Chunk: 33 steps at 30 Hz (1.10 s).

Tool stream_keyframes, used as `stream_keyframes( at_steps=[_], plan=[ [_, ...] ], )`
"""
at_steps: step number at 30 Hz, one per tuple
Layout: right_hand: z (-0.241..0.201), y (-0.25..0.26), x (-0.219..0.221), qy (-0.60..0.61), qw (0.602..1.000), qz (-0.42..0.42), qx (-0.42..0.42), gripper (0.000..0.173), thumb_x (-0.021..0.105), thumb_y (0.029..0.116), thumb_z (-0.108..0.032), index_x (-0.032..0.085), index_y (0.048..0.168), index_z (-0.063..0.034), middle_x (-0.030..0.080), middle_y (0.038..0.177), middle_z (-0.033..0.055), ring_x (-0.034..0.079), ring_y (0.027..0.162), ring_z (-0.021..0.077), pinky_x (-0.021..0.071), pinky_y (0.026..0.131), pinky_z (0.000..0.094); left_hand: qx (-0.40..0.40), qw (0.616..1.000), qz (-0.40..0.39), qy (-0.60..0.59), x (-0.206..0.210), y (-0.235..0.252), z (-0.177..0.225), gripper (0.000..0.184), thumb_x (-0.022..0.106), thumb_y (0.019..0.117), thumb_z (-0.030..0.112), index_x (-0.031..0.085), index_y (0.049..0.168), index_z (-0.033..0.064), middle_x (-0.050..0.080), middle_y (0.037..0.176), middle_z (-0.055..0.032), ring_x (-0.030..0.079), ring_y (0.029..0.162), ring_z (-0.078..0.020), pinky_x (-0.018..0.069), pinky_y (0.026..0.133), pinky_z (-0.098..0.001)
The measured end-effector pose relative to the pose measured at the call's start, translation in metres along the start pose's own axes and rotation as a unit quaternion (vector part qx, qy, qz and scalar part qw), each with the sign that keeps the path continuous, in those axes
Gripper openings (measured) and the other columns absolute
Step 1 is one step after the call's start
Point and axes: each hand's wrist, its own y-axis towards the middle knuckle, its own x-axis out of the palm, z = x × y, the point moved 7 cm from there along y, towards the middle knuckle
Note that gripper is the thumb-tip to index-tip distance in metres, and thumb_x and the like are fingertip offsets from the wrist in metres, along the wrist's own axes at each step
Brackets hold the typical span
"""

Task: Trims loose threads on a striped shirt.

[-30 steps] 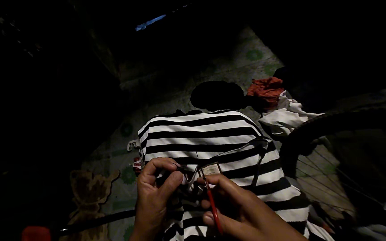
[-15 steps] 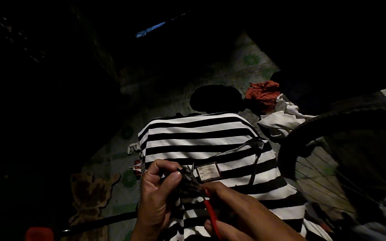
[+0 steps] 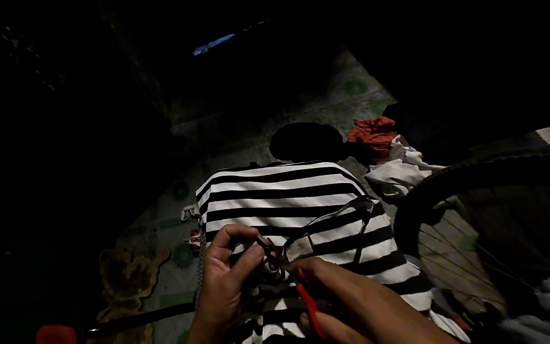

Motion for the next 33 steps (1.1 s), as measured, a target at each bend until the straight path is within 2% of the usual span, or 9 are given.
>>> stream_keyframes(
  at_steps=[7, 13, 25, 33],
  plan=[
    [0.0032, 0.0042, 0.0006, -0.004, 1.000, 0.021, -0.023, 0.050, 0.069, 0.0947, -0.035, 0.056, 0.137, -0.0131, 0.067, 0.108, 0.0094, 0.069, 0.090, 0.0268, 0.0588, 0.070, 0.0518, -0.037, 0.999, -0.020, -0.011, 0.0040, -0.0006, -0.0029, 0.025, 0.071, 0.0935, 0.008, 0.068, 0.118, 0.0043, 0.068, 0.108, -0.0140, 0.068, 0.079, -0.0141, 0.0605, 0.069, -0.0293],
    [0.0061, 0.0065, 0.0003, -0.006, 0.999, 0.032, -0.039, 0.050, 0.072, 0.0927, -0.034, 0.056, 0.136, -0.0145, 0.067, 0.106, 0.0078, 0.068, 0.086, 0.0237, 0.0592, 0.069, 0.0484, -0.052, 0.997, -0.051, -0.018, 0.0062, 0.0002, -0.0029, 0.022, 0.069, 0.0959, 0.012, 0.071, 0.116, 0.0040, 0.071, 0.100, -0.0126, 0.067, 0.073, -0.0108, 0.0590, 0.066, -0.0267],
    [0.0070, 0.0070, -0.0021, -0.018, 0.997, 0.053, -0.052, 0.044, 0.069, 0.0935, -0.033, 0.058, 0.133, -0.0172, 0.066, 0.101, 0.0060, 0.068, 0.081, 0.0225, 0.0585, 0.063, 0.0472, -0.058, 0.996, -0.070, -0.014, 0.0069, 0.0007, 0.0003, 0.021, 0.069, 0.0964, 0.013, 0.073, 0.114, 0.0029, 0.072, 0.101, -0.0134, 0.067, 0.076, -0.0111, 0.0586, 0.069, -0.0269],
    [0.0064, 0.0064, -0.0027, -0.019, 0.994, 0.080, -0.074, 0.039, 0.065, 0.0955, -0.034, 0.061, 0.131, -0.0172, 0.068, 0.101, 0.0045, 0.068, 0.083, 0.0213, 0.0583, 0.065, 0.0474, -0.065, 0.996, -0.061, -0.024, 0.0037, -0.0002, -0.0002, 0.022, 0.070, 0.0953, 0.013, 0.073, 0.113, 0.0016, 0.072, 0.102, -0.0144, 0.067, 0.078, -0.0118, 0.0587, 0.071, -0.0276]
  ],
)
